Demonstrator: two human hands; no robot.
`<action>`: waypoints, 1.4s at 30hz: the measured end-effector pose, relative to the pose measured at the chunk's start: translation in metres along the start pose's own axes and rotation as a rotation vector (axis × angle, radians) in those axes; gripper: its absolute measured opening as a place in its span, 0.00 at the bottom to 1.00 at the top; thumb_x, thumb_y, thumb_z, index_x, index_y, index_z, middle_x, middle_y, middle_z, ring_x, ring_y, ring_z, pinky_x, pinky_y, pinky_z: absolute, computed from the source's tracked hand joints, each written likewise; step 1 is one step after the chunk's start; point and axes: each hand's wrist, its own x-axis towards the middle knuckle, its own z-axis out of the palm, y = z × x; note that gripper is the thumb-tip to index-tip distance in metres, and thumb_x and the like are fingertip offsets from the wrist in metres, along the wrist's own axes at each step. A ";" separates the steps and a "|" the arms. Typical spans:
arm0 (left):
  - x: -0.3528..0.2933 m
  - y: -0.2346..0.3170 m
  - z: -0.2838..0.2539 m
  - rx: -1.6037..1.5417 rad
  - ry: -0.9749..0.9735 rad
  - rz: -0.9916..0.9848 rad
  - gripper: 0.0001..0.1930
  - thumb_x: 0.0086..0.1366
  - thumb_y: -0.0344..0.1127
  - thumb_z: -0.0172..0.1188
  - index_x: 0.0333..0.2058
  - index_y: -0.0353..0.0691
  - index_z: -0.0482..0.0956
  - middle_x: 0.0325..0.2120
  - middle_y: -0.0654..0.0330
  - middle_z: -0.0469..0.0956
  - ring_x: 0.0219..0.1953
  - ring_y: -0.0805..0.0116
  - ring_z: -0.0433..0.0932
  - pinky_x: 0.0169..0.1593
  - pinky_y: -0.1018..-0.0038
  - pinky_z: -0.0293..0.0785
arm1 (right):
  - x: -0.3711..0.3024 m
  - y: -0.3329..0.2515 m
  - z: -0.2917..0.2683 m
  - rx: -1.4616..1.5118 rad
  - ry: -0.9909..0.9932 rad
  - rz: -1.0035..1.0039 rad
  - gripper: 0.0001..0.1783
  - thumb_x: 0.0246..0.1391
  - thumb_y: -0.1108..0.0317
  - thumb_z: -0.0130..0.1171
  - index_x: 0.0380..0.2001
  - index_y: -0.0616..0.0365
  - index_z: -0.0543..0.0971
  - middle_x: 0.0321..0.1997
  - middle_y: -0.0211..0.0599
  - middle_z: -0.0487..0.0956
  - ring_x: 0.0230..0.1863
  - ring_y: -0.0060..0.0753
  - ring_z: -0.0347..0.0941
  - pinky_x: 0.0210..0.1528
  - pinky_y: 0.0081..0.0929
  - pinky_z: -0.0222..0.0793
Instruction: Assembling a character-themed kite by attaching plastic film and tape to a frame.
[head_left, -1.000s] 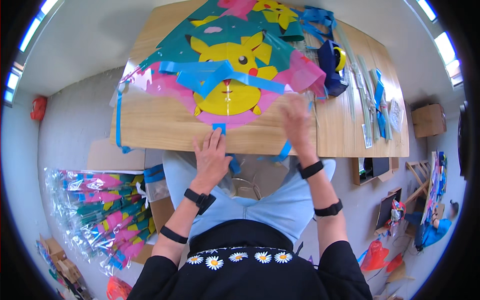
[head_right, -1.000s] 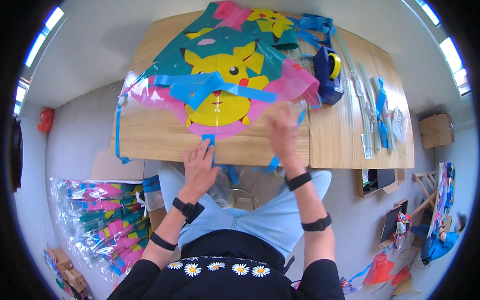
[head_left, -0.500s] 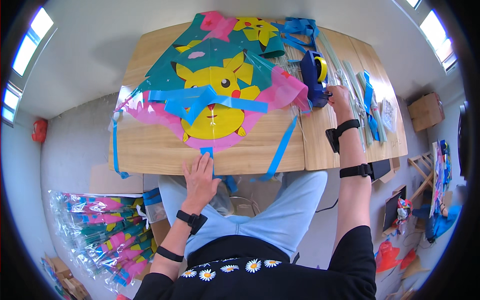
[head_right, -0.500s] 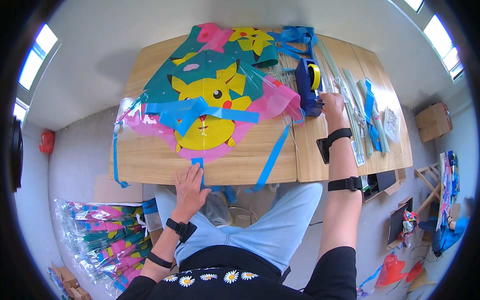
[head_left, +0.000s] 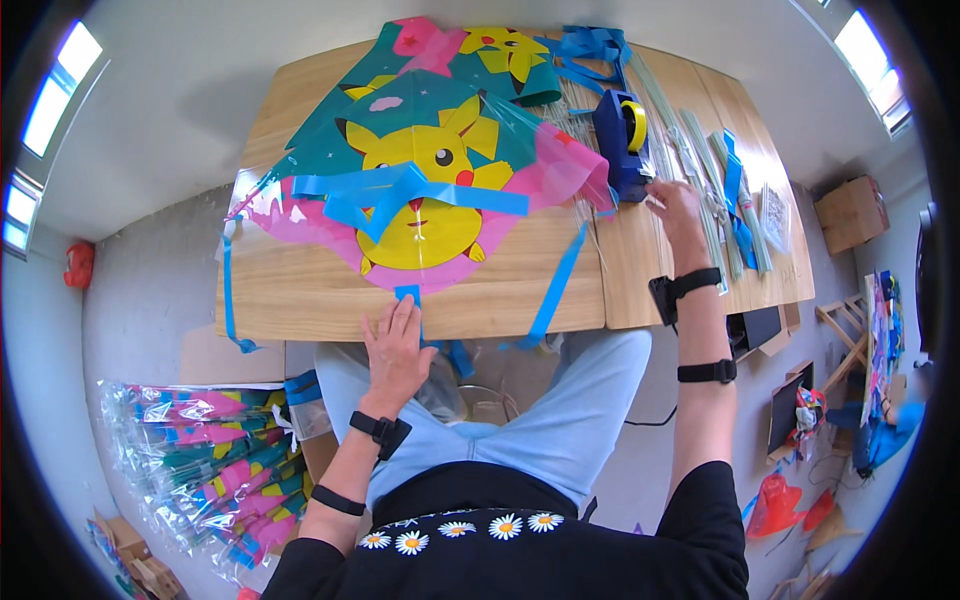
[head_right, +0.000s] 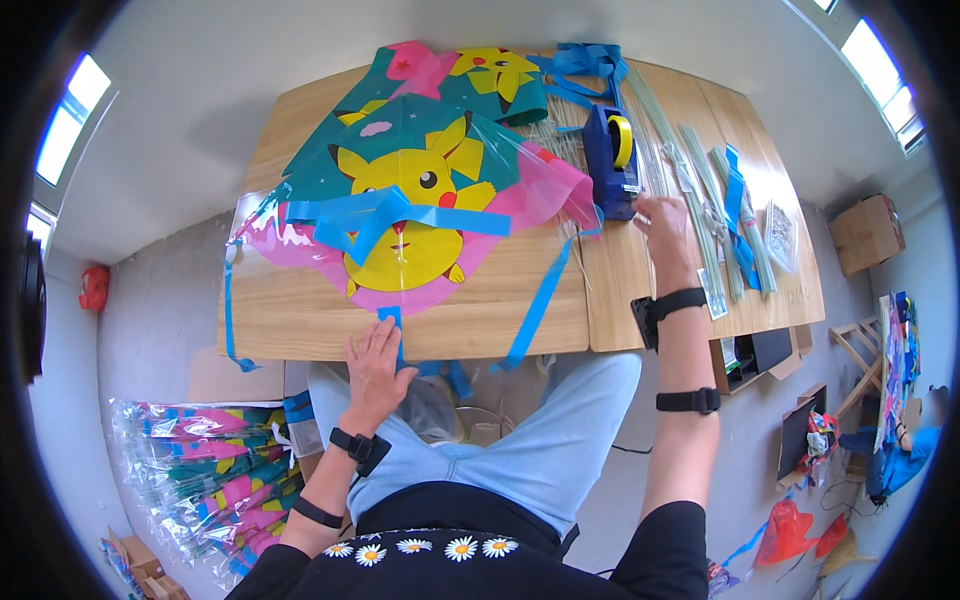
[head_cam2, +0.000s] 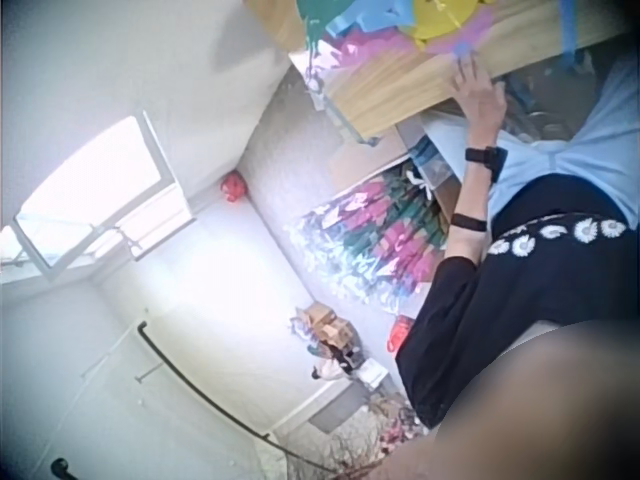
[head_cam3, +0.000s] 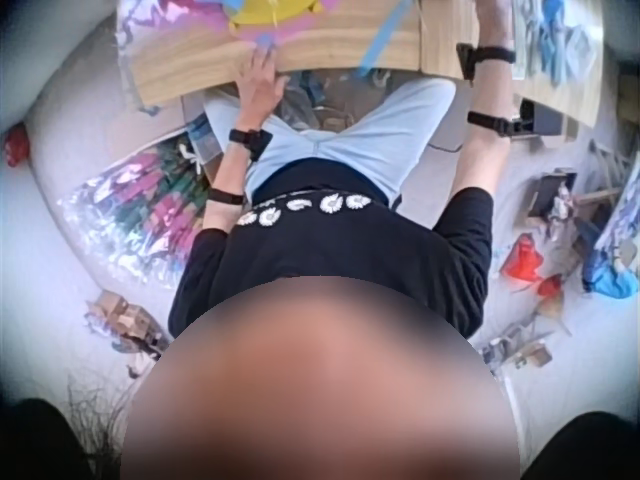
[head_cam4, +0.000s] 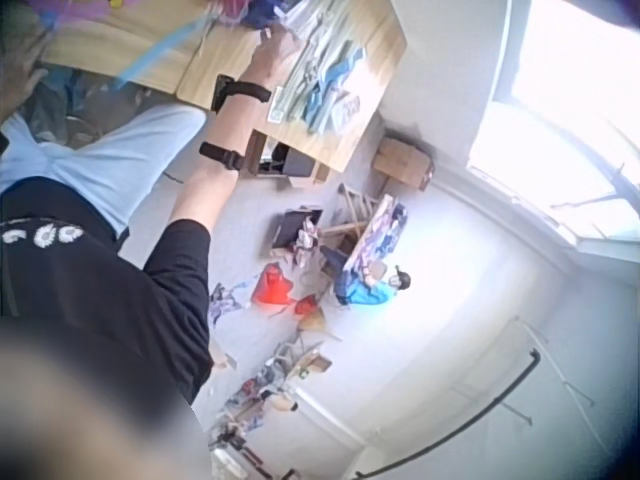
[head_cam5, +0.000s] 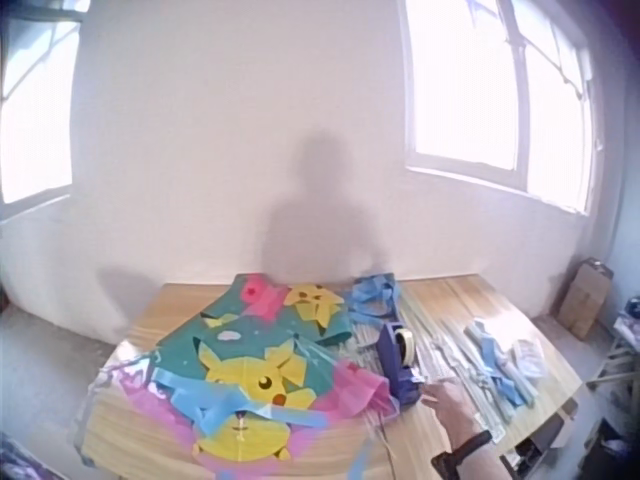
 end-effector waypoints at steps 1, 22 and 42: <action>0.000 -0.001 0.001 0.001 0.000 -0.001 0.37 0.48 0.37 0.71 0.57 0.34 0.69 0.62 0.55 0.63 0.65 0.55 0.59 0.65 0.36 0.47 | -0.006 0.005 0.003 0.001 -0.001 0.000 0.09 0.53 0.67 0.63 0.31 0.61 0.77 0.29 0.37 0.78 0.34 0.32 0.76 0.42 0.39 0.74; -0.004 0.000 0.005 -0.017 0.013 -0.020 0.36 0.48 0.37 0.71 0.57 0.35 0.69 0.62 0.57 0.63 0.65 0.56 0.59 0.65 0.36 0.47 | -0.005 0.056 0.019 0.766 0.149 0.481 0.07 0.57 0.72 0.60 0.30 0.61 0.73 0.26 0.39 0.76 0.24 0.30 0.75 0.38 0.40 0.76; 0.002 0.001 0.003 -0.091 0.126 -0.063 0.32 0.47 0.37 0.70 0.52 0.35 0.72 0.53 0.56 0.64 0.61 0.54 0.62 0.64 0.35 0.46 | -0.122 -0.028 0.160 -0.508 -0.789 -0.194 0.05 0.52 0.70 0.60 0.26 0.60 0.79 0.22 0.26 0.75 0.25 0.16 0.67 0.25 0.21 0.60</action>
